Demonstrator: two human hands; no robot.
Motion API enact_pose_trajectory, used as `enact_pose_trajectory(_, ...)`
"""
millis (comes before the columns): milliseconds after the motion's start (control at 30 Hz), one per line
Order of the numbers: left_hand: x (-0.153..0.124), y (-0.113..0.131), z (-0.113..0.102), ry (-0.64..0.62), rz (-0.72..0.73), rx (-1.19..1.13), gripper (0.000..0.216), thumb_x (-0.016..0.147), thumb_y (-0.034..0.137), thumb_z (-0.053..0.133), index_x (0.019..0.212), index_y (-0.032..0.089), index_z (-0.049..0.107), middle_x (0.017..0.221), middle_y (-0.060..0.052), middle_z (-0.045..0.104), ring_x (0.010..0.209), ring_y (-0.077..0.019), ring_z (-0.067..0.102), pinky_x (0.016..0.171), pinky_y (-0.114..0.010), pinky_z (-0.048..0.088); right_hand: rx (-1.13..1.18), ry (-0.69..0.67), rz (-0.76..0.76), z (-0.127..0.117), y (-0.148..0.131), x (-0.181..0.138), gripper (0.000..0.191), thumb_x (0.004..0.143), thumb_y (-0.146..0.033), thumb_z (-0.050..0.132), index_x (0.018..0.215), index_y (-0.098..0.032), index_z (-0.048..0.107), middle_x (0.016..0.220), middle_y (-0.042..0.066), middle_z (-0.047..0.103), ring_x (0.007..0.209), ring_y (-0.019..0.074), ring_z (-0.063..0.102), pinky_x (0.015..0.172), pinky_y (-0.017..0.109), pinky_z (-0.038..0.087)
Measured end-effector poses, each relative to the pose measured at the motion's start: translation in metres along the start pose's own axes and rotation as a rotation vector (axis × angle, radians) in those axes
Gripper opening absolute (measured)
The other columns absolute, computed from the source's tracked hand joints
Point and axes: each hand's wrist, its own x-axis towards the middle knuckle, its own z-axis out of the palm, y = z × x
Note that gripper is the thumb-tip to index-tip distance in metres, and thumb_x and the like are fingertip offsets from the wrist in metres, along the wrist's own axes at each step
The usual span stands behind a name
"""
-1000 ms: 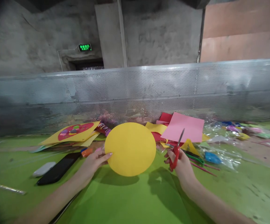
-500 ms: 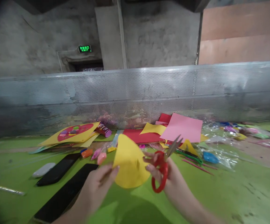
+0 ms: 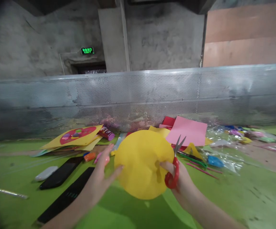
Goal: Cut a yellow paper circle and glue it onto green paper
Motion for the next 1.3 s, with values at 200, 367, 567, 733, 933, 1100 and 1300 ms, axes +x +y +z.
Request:
enact_pose_trajectory(200, 0.026, -0.029, -0.006, -0.298, -0.361, -0.342, 0.027, 0.07, 0.037, 0.063, 0.086, 0.016, 0.06, 0.093, -0.01, 0.067, 0.086, -0.0258, 0.062, 0.078, -0.039, 0.049, -0.061, -0.185, 0.1, -0.02, -0.004, 0.014, 0.033, 0.073, -0.025, 0.062, 0.105, -0.02, 0.058, 0.106, 0.008, 0.064, 0.095, 0.026, 0.059, 0.082, 0.038, 0.048)
enact_pose_trajectory(367, 0.036, -0.041, -0.015, -0.22, -0.365, -0.349, 0.022, 0.069, 0.034, 0.064, 0.079, 0.016, 0.06, 0.079, -0.006, 0.069, 0.073, -0.0217, 0.065, 0.075, -0.037, 0.051, -0.187, -0.24, 0.094, -0.038, -0.011, 0.028, 0.031, 0.075, -0.026, 0.06, 0.105, -0.017, 0.058, 0.103, 0.011, 0.064, 0.094, 0.0258, 0.06, 0.083, 0.037, 0.047)
enact_pose_trajectory(567, 0.033, -0.044, -0.01, -0.22, -0.471, -0.409, 0.045, 0.067, 0.042, 0.065, 0.102, 0.016, 0.054, 0.112, -0.017, 0.058, 0.087, -0.0251, 0.062, 0.074, -0.037, 0.051, -0.157, -0.27, 0.08, -0.036, -0.006, 0.027, 0.041, 0.071, -0.02, 0.062, 0.111, -0.014, 0.053, 0.109, 0.013, 0.061, 0.098, 0.0277, 0.057, 0.084, 0.04, 0.046)
enact_pose_trajectory(733, 0.021, -0.036, 0.003, -0.256, -0.462, -0.431, 0.06, 0.059, 0.031, 0.073, 0.113, 0.016, 0.049, 0.111, -0.016, 0.058, 0.094, -0.0254, 0.059, 0.078, -0.034, 0.048, -0.186, -0.36, 0.061, -0.03, -0.006, 0.021, 0.043, 0.07, -0.024, 0.062, 0.111, -0.016, 0.053, 0.107, 0.012, 0.062, 0.096, 0.0281, 0.058, 0.081, 0.04, 0.047)
enact_pose_trajectory(933, 0.026, -0.034, -0.001, -0.228, -0.365, -0.409, 0.024, 0.064, 0.031, 0.068, 0.081, 0.015, 0.063, 0.085, -0.008, 0.067, 0.081, -0.0225, 0.063, 0.072, -0.033, 0.051, -0.266, -0.238, 0.023, -0.029, -0.001, 0.021, 0.044, 0.067, -0.029, 0.066, 0.108, -0.015, 0.055, 0.105, 0.012, 0.062, 0.094, 0.0272, 0.059, 0.081, 0.037, 0.048)
enact_pose_trajectory(1100, 0.033, -0.039, -0.012, -0.098, -0.334, -0.344, 0.019, 0.064, 0.034, 0.066, 0.067, 0.016, 0.06, 0.072, -0.003, 0.067, 0.066, -0.0195, 0.063, 0.063, -0.032, 0.052, -0.309, -0.085, -0.057, -0.033, 0.008, 0.03, 0.03, 0.069, -0.033, 0.065, 0.095, -0.017, 0.058, 0.094, 0.008, 0.064, 0.081, 0.0217, 0.061, 0.063, 0.03, 0.053)
enact_pose_trajectory(1300, 0.034, -0.041, -0.015, 0.003, -0.347, -0.337, 0.025, 0.063, 0.035, 0.066, 0.074, 0.015, 0.057, 0.071, -0.004, 0.065, 0.065, -0.0184, 0.062, 0.057, -0.029, 0.052, -0.302, 0.157, -0.112, -0.051, 0.008, 0.046, 0.02, 0.067, -0.034, 0.067, 0.076, -0.019, 0.057, 0.08, 0.003, 0.056, 0.068, 0.0168, 0.055, 0.05, 0.027, 0.052)
